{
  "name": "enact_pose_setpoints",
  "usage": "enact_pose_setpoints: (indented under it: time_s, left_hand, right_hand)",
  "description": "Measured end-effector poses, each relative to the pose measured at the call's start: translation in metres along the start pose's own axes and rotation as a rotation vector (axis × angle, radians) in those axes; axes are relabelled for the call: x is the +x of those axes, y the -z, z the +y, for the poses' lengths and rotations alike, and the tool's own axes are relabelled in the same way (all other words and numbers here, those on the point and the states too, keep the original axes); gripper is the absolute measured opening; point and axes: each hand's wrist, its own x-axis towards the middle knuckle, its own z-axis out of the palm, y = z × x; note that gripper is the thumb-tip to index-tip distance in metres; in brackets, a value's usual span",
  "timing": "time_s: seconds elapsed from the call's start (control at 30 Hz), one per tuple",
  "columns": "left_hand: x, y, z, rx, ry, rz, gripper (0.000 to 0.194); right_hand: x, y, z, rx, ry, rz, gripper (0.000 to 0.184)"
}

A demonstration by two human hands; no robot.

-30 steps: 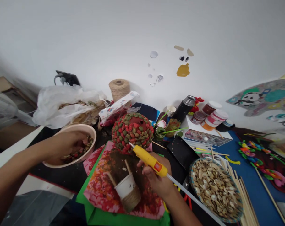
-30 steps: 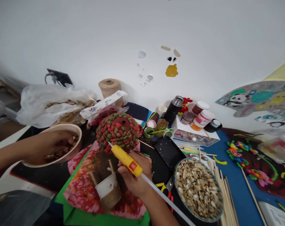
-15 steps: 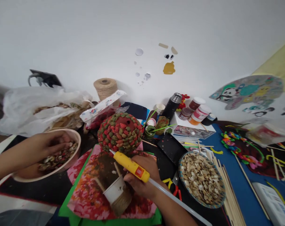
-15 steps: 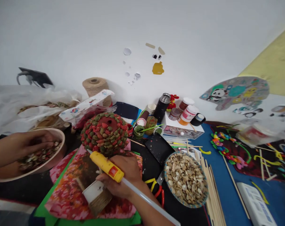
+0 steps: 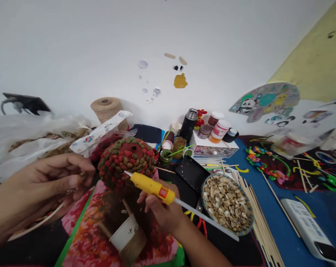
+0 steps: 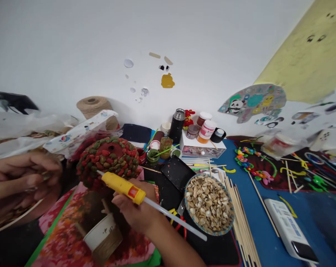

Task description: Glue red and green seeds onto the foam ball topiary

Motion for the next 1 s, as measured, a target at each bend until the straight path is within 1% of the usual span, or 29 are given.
enact_pose_setpoints:
  time_s: [0.03, 0.1, 0.17, 0.23, 0.37, 0.47, 0.63, 0.77, 0.87, 1.0]
  left_hand:
    - [0.000, -0.013, 0.004, -0.040, 0.020, -0.028, 0.051]
    - [0.002, -0.034, 0.012, -0.102, 0.064, -0.043, 0.056]
    - [0.005, -0.047, 0.015, -0.138, 0.072, -0.040, 0.058]
    - [0.009, -0.054, 0.016, -0.156, 0.059, -0.045, 0.058]
    - [0.017, -0.062, 0.015, -0.134, 0.007, -0.079, 0.056]
    - [0.019, -0.071, 0.016, -0.097, -0.034, -0.125, 0.055]
    - [0.014, -0.084, 0.021, -0.052, -0.017, -0.190, 0.048]
    - [0.013, -0.085, 0.019, -0.061, -0.069, -0.181, 0.050]
    - [0.014, -0.083, 0.012, -0.074, -0.075, -0.182, 0.047]
    - [0.013, -0.083, 0.001, -0.088, -0.100, -0.146, 0.045]
  right_hand:
    - [0.000, 0.000, 0.000, 0.084, -0.057, 0.015, 0.071]
    - [0.001, -0.001, 0.001, 0.224, -0.157, 0.045, 0.071]
    - [0.003, -0.002, 0.002, 0.315, -0.214, 0.074, 0.073]
    - [0.005, -0.002, 0.001, 0.385, -0.240, 0.087, 0.076]
    - [0.010, 0.001, -0.004, 0.500, -0.258, 0.079, 0.079]
    - [0.012, 0.002, -0.006, 0.559, -0.242, 0.081, 0.078]
    - [0.013, 0.002, -0.006, 0.553, -0.234, 0.096, 0.078]
    - [0.013, 0.001, -0.005, 0.559, -0.238, 0.068, 0.080]
    - [0.012, 0.001, -0.006, 0.554, -0.250, 0.055, 0.082]
    - [0.012, 0.002, -0.010, 0.545, -0.266, 0.073, 0.081]
